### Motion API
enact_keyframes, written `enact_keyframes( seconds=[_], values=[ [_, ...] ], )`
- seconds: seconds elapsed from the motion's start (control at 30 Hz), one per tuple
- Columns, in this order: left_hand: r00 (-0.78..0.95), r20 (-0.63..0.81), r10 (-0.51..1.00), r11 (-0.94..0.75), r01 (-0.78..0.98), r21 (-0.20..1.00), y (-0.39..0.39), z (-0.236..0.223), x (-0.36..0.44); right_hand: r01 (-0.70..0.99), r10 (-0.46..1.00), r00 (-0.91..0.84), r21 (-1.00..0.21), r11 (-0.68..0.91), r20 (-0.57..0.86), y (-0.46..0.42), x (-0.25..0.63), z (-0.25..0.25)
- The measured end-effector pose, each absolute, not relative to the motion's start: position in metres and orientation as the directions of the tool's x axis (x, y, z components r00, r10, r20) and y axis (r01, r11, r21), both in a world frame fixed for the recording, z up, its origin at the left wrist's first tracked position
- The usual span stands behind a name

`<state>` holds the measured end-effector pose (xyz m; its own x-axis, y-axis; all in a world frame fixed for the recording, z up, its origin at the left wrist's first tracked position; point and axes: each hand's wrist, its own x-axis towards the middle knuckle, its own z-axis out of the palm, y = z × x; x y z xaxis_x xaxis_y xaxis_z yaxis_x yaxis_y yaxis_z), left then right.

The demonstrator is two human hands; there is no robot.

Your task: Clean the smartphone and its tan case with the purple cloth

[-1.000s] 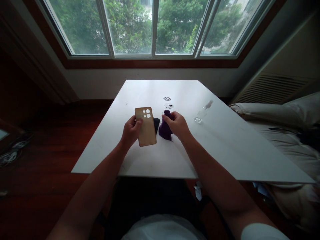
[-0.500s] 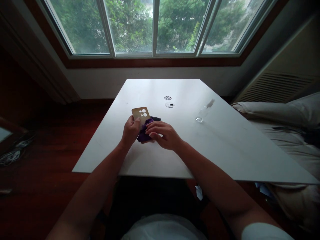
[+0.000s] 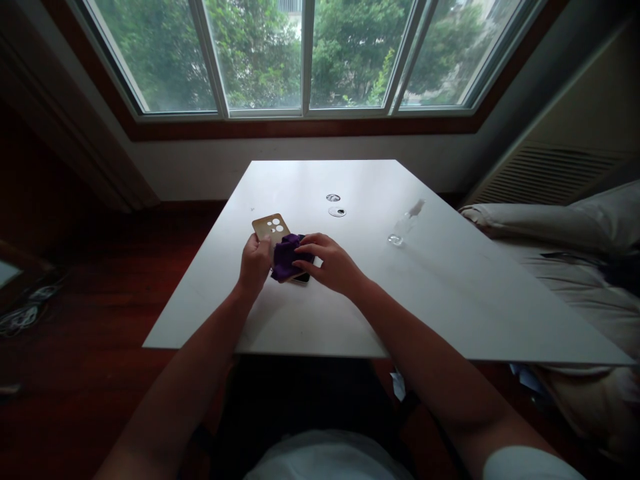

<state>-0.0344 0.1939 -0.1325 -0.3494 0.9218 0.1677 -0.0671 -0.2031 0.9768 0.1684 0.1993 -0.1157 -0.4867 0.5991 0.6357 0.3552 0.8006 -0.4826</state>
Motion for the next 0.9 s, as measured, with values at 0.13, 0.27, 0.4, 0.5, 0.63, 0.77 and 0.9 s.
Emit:
enact_keyframes(
  seconds=[0.13, 0.27, 0.4, 0.5, 0.63, 0.77, 0.9],
  values=[
    [-0.364, 0.095, 0.926, -0.131, -0.074, 0.989, 0.196, -0.134, -0.034, 0.34, 0.597, -0.492, -0.492, 0.802, 0.634, 0.201, 0.166, -0.121],
    [-0.364, 0.069, 0.929, -0.109, -0.091, 0.99, 0.197, -0.134, -0.034, 0.329, 0.613, -0.458, -0.517, 0.79, 0.644, 0.199, 0.165, -0.12],
    [-0.381, 0.027, 0.924, -0.072, -0.105, 0.992, 0.197, -0.131, -0.036, 0.212, 0.589, -0.42, -0.557, 0.803, 0.691, 0.191, 0.165, -0.11],
    [-0.42, 0.0, 0.908, -0.049, -0.106, 0.993, 0.197, -0.13, -0.039, 0.066, 0.574, -0.458, -0.617, 0.784, 0.679, 0.181, 0.166, -0.103],
    [-0.437, 0.001, 0.9, -0.057, -0.116, 0.992, 0.197, -0.129, -0.042, 0.021, 0.637, -0.524, -0.739, 0.673, 0.566, 0.171, 0.165, -0.1],
    [-0.418, 0.013, 0.909, -0.074, -0.129, 0.989, 0.197, -0.129, -0.041, 0.137, 0.793, -0.36, -0.812, 0.567, 0.492, 0.173, 0.161, -0.104],
    [-0.382, 0.056, 0.922, -0.115, -0.133, 0.984, 0.196, -0.13, -0.038, 0.205, 0.787, -0.275, -0.766, 0.609, 0.552, 0.185, 0.159, -0.109]
  ],
)
